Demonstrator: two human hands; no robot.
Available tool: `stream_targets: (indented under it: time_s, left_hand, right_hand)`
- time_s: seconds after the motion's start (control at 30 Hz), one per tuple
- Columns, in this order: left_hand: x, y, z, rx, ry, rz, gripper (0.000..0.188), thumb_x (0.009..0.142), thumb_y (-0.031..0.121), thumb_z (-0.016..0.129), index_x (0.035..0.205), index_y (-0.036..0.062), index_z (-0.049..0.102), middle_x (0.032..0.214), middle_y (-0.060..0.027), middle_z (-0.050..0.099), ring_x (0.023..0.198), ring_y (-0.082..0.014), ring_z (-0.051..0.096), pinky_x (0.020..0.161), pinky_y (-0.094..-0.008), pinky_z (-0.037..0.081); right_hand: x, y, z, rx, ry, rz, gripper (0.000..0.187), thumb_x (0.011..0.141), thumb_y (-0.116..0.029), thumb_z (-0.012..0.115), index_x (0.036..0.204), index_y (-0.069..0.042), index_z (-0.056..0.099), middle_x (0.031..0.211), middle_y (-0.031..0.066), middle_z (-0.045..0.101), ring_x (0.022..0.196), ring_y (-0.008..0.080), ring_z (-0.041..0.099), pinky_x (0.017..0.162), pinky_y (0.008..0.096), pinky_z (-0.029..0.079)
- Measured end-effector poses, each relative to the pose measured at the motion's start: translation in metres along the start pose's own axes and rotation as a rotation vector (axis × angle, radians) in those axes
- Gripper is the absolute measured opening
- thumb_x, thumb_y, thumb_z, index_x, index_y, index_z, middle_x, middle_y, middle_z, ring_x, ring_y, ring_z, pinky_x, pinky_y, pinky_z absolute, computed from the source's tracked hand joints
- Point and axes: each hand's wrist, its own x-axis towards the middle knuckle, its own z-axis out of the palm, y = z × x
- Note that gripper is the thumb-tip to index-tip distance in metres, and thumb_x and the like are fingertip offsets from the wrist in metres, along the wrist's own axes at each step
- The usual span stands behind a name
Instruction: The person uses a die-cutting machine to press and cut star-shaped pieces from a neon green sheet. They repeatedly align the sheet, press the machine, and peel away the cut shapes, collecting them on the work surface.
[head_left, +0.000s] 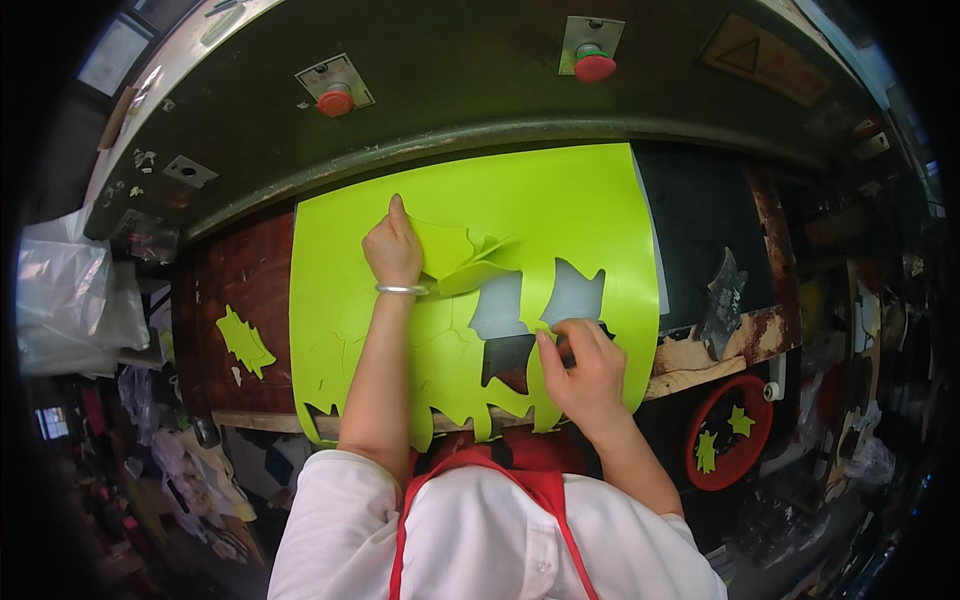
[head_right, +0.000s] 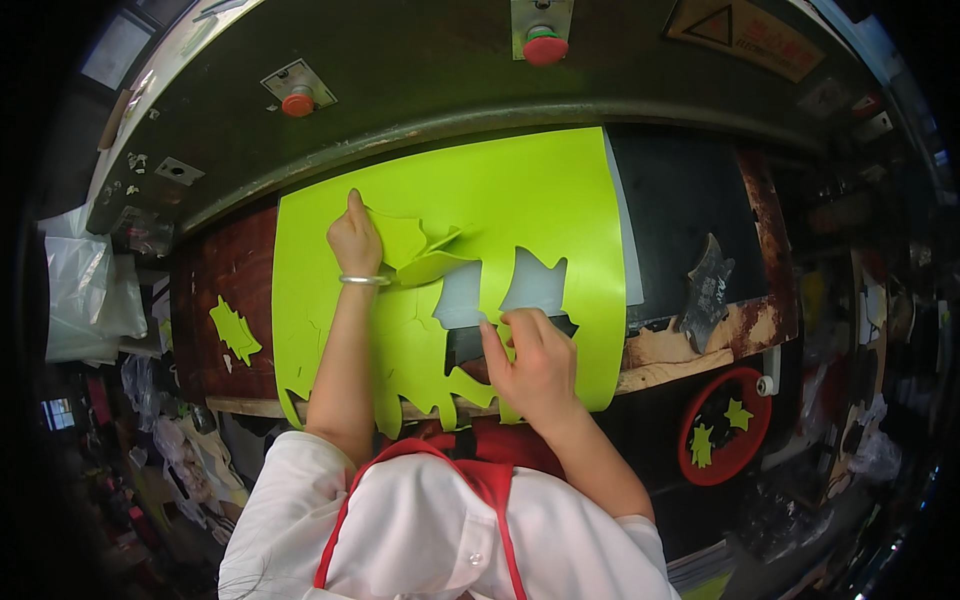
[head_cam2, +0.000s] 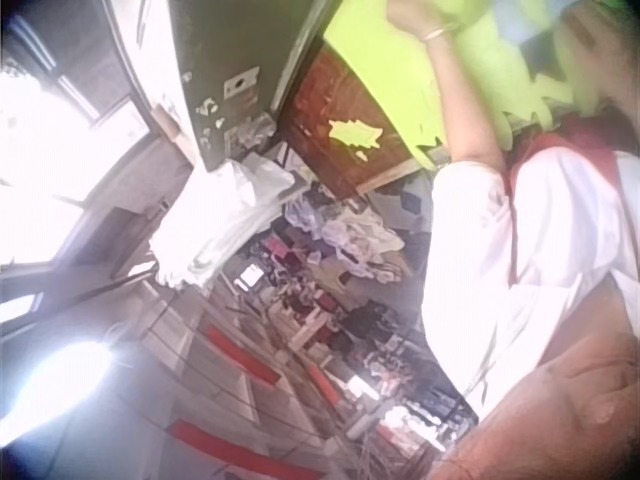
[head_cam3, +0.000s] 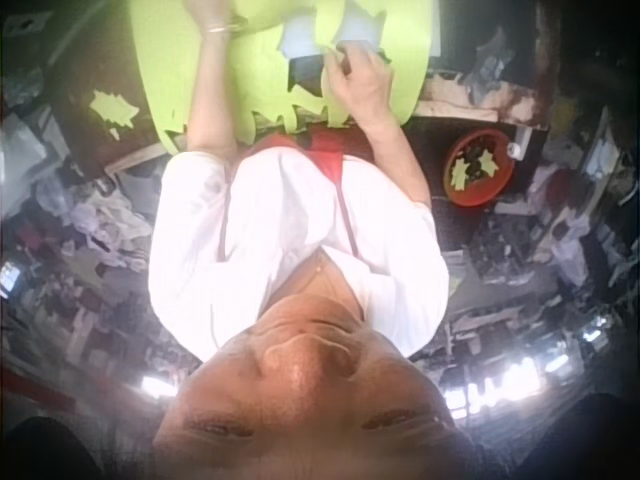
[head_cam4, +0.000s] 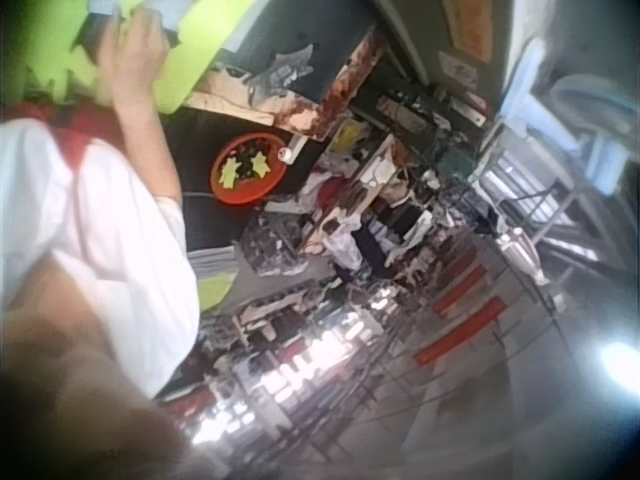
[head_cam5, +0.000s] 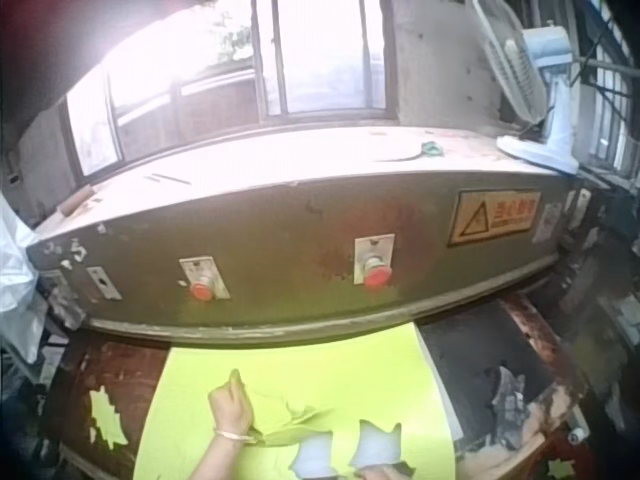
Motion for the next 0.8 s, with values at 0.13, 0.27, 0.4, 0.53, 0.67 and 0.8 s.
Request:
stream_targets:
  time_s: [0.13, 0.27, 0.4, 0.53, 0.67, 0.8]
  left_hand:
    - [-0.038, 0.024, -0.029, -0.255, -0.006, 0.402, 0.036, 0.090, 0.023, 0.056, 0.061, 0.0022, 0.056, 0.055, -0.0162, 0.052, 0.046, -0.0336, 0.050, 0.046, -0.0425, 0.039]
    - [-0.073, 0.043, -0.064, -0.396, -0.453, 0.828, 0.019, 0.084, 0.015, 0.059, 0.067, 0.0052, 0.061, 0.062, -0.0117, 0.058, 0.054, -0.0297, 0.057, 0.050, -0.0375, 0.045]
    - [-0.053, 0.034, -0.059, -0.322, -0.392, 0.389, 0.018, 0.087, 0.019, 0.059, 0.089, 0.0020, 0.066, 0.080, -0.0147, 0.066, 0.073, -0.0317, 0.064, 0.066, -0.0385, 0.051]
    - [-0.024, 0.007, -0.011, 0.109, -0.372, 0.434, 0.034, 0.092, 0.019, 0.055, 0.123, 0.0082, 0.055, 0.125, -0.0198, 0.053, 0.119, -0.0337, 0.049, 0.101, -0.0458, 0.038]
    - [-0.034, -0.014, 0.017, 0.232, -0.416, 0.504, 0.038, 0.092, 0.015, 0.052, 0.129, 0.0106, 0.053, 0.137, -0.0205, 0.044, 0.132, -0.0360, 0.037, 0.112, -0.0503, 0.024]
    - [-0.032, -0.023, 0.019, 0.038, -0.369, 0.458, 0.039, 0.091, 0.009, 0.048, 0.130, 0.0077, 0.051, 0.133, -0.0212, 0.049, 0.129, -0.0353, 0.041, 0.112, -0.0490, 0.026]
  right_hand:
    - [0.044, 0.024, 0.039, 0.891, -0.414, 0.963, 0.046, 0.090, -0.041, 0.060, 0.085, 0.005, 0.059, 0.071, 0.0091, 0.061, 0.052, 0.0184, 0.060, 0.045, 0.0314, 0.046]
    - [0.061, 0.062, 0.077, 1.142, -0.429, 1.181, 0.054, 0.088, -0.048, 0.060, 0.087, 0.005, 0.061, 0.067, 0.0104, 0.062, 0.050, 0.0187, 0.058, 0.043, 0.0301, 0.045]
    - [0.051, 0.070, 0.104, 0.653, -0.306, 0.905, 0.038, 0.083, -0.033, 0.071, 0.070, 0.002, 0.061, 0.061, 0.0113, 0.062, 0.044, 0.0199, 0.054, 0.040, 0.0325, 0.039]
    - [0.040, 0.052, 0.102, 0.087, -0.155, 0.376, 0.032, 0.080, -0.021, 0.073, 0.064, 0.002, 0.057, 0.057, 0.0150, 0.060, 0.043, 0.0232, 0.055, 0.041, 0.0360, 0.042]
    - [0.039, 0.015, 0.097, -0.264, -0.098, -0.017, 0.018, 0.074, -0.011, 0.066, 0.062, -0.001, 0.057, 0.058, 0.0151, 0.059, 0.050, 0.0309, 0.061, 0.043, 0.0381, 0.047]
    - [0.040, -0.050, 0.133, -0.467, -0.205, -0.471, 0.003, 0.069, -0.005, 0.056, 0.070, -0.003, 0.056, 0.059, 0.0111, 0.057, 0.048, 0.0260, 0.061, 0.041, 0.0354, 0.049]
